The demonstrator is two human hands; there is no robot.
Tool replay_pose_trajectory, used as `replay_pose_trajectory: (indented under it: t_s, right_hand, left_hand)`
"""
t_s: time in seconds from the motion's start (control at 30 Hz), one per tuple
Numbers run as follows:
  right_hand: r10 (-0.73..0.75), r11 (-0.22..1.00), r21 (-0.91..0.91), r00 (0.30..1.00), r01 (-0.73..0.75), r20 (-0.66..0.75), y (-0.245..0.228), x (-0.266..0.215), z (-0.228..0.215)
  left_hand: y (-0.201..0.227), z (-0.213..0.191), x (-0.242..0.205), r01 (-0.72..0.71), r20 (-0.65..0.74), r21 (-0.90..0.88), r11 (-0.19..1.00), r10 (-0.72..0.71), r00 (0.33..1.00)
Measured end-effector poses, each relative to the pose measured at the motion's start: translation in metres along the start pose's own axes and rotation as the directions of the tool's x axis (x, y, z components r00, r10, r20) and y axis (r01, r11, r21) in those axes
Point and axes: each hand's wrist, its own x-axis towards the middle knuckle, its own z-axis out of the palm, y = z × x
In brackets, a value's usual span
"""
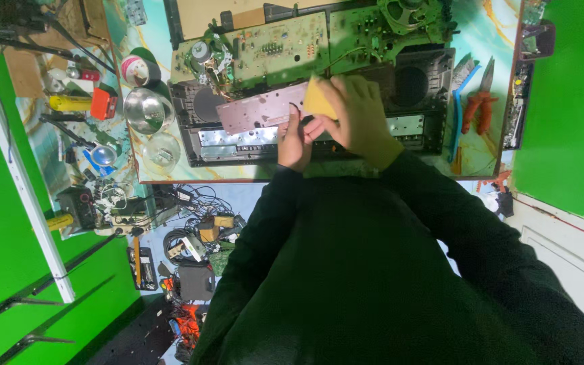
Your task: The person cleans the internal components of a disassembled electronic device on a workbench. They use a yellow sponge to wipe a circuit board and the device's chassis, then use a screwdriver to manipulate screws and wires inside the unit.
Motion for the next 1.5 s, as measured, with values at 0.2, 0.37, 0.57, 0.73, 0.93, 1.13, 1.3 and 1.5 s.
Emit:
replay_pose_trajectory:
  t_s: [0.2, 0.37, 0.57, 0.73, 0.93, 1.13, 1.3, 1.5]
  right_hand:
    - [0.145, 0.986, -0.086, 0.989, -0.146, -0.015, 0.016, -0.001, -0.002]
    - [0.276, 0.958, -0.048, 0.956, -0.282, -0.103, 0.029, -0.002, -0.006]
    - [0.033, 0.999, -0.009, 0.999, -0.033, 0.015, 0.027, -0.012, -0.005]
    - [-0.011, 0.996, -0.083, 0.999, 0.014, 0.038, 0.012, -0.011, -0.009]
    - [0.183, 0.982, -0.037, 0.98, -0.186, -0.081, 0.053, -0.01, -0.003]
    - [0.449, 0.815, 0.318, 0.875, -0.485, 0.183, 0.066, -0.021, -0.017]
    - [0.493, 0.7, 0.427, 0.82, -0.573, 0.292, 0.043, -0.025, -0.003]
    - [0.398, 0.512, 0.653, 0.828, -0.558, 0.396, 0.051, -0.042, 0.011]
  left_hand:
    - [0.016, 0.017, -0.007, 0.005, 0.091, -0.058, 0.998, 0.001, 0.996]
    - [0.007, 0.011, -0.001, 0.007, 0.039, 0.002, 1.0, -0.007, 0.999]
    - [-0.001, -0.015, 0.005, -0.025, 0.03, 0.102, 0.994, 0.022, 0.999]
    - [-0.007, -0.022, 0.004, -0.065, 0.019, 0.13, 0.989, 0.063, 0.998]
    - [0.004, -0.003, 0.001, -0.033, -0.007, 0.144, 0.989, 0.035, 0.999]
    - [0.017, 0.01, 0.002, -0.044, -0.009, 0.154, 0.987, 0.046, 0.999]
    - [0.031, 0.018, -0.005, -0.042, -0.034, 0.194, 0.98, 0.05, 0.998]
    - [0.025, 0.01, -0.003, 0.007, -0.069, 0.202, 0.979, 0.007, 0.998]
